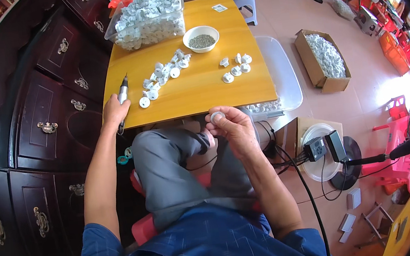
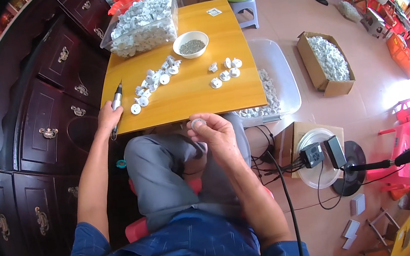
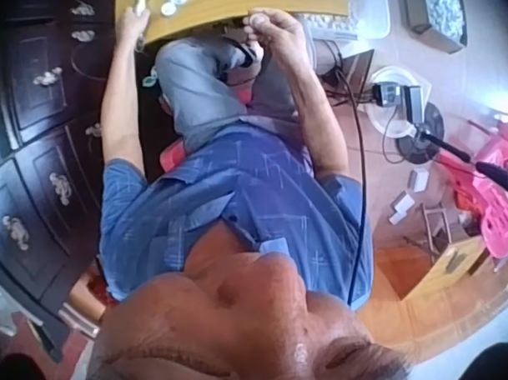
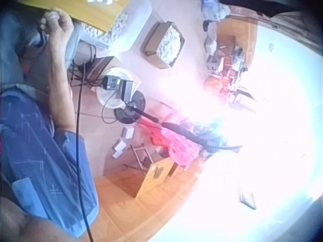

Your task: Assemble small white plastic components using an electric screwdriver and glue.

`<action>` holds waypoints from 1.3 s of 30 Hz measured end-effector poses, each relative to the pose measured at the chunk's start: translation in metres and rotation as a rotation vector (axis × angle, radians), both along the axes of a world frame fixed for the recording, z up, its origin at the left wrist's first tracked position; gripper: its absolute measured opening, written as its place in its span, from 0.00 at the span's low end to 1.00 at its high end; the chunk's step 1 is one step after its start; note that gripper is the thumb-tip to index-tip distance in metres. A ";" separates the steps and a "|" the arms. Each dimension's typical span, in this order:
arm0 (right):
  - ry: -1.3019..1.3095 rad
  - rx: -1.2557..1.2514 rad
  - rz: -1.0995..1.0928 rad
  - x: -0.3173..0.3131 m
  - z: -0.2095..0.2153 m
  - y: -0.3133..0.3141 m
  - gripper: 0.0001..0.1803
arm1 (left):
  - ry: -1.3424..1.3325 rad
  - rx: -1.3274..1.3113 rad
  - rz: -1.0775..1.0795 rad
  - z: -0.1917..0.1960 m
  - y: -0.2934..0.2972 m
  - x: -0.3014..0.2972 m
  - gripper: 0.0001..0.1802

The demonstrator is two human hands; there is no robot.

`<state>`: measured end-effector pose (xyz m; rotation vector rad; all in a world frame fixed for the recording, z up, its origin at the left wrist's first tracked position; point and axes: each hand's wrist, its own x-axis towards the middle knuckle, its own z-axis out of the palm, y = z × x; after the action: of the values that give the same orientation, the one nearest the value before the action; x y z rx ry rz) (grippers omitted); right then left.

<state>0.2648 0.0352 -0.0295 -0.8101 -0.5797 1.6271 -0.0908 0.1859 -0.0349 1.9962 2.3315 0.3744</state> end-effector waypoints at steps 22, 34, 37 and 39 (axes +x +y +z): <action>-0.717 0.275 -0.031 -0.022 -0.004 0.056 0.14 | -1.235 0.016 -0.468 0.059 -0.074 0.038 0.11; -1.684 0.647 -0.065 -0.026 -0.004 0.145 0.09 | -1.535 -0.015 -0.567 0.035 -0.051 0.074 0.22; -1.730 0.607 -0.023 -0.030 -0.001 0.153 0.09 | -1.571 -0.056 -0.608 0.033 -0.051 0.071 0.26; -1.749 0.600 -0.036 -0.031 0.000 0.156 0.09 | -1.554 -0.082 -0.578 0.038 -0.049 0.068 0.29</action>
<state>0.2340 0.1908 -0.0297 -1.5909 -2.0595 0.2272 -0.0224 0.1373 0.0032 1.2669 0.7686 1.1479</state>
